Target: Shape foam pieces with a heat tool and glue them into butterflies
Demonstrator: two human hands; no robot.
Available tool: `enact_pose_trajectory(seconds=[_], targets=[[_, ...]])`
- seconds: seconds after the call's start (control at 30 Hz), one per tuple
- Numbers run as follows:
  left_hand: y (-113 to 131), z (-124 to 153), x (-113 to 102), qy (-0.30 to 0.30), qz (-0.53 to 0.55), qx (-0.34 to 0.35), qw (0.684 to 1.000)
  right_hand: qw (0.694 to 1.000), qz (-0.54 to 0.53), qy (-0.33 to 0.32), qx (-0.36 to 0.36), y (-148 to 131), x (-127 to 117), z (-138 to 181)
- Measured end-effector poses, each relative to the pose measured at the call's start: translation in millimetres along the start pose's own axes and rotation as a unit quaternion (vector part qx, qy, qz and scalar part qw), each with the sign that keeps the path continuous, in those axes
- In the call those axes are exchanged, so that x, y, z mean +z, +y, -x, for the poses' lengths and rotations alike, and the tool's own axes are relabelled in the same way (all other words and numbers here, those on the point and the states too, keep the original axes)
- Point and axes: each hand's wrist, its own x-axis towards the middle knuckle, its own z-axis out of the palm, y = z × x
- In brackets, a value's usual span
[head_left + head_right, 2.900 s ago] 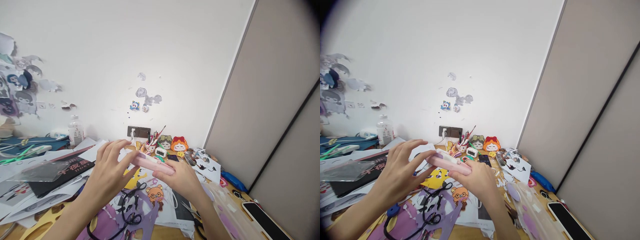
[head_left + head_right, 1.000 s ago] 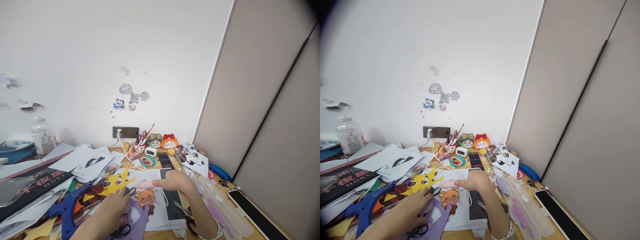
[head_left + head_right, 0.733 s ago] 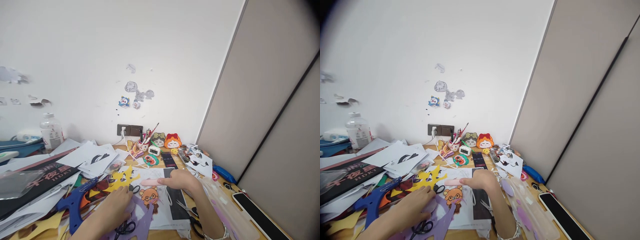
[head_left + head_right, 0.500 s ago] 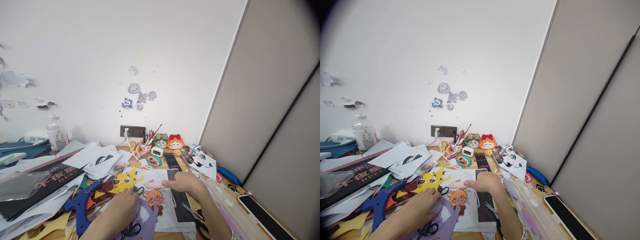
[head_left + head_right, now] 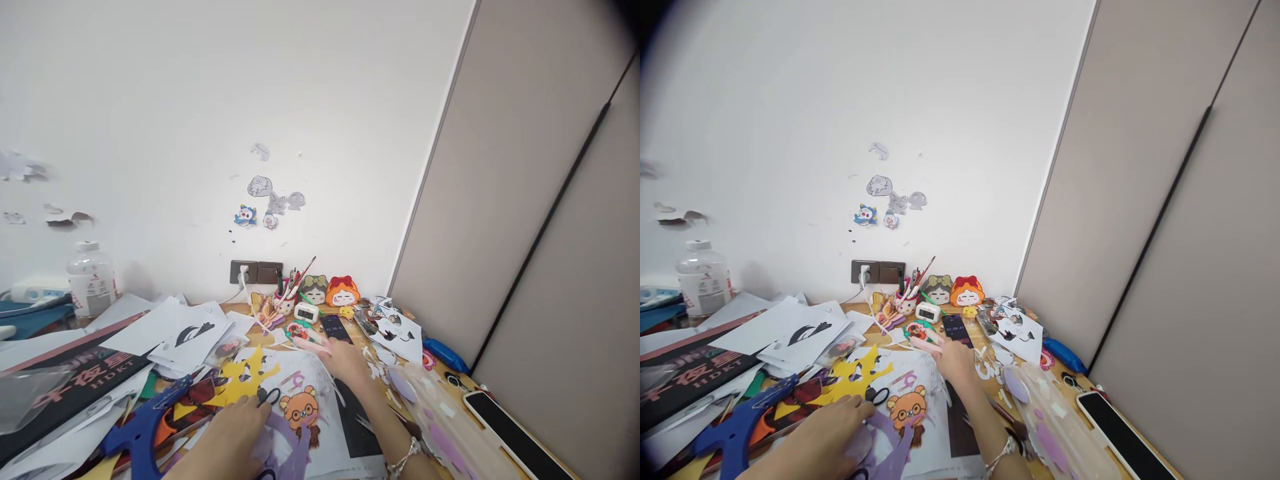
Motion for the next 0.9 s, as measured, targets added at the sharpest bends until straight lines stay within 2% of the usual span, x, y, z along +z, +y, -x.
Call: enact_pose_trajectory(seconds=[0.23, 0.33, 0.6, 0.9], targets=[[3, 2, -2, -0.011, 0.012, 0.01, 1.0, 1.0, 0.002, 0.022, -0.007, 1, 19, -6], [5, 4, -1, -0.015, 0.014, 0.013, 1.0, 1.0, 0.002, -0.002, 0.003, 5, 23, -9], [6, 0, 8, -0.018, 0.014, 0.021, 1.0, 1.0, -0.004, -0.027, 0.013, 11, 26, -10], [7, 1, 9, -0.013, 0.006, 0.019, 1.0, 1.0, -0.017, 0.003, 0.012, 15, 24, -15]])
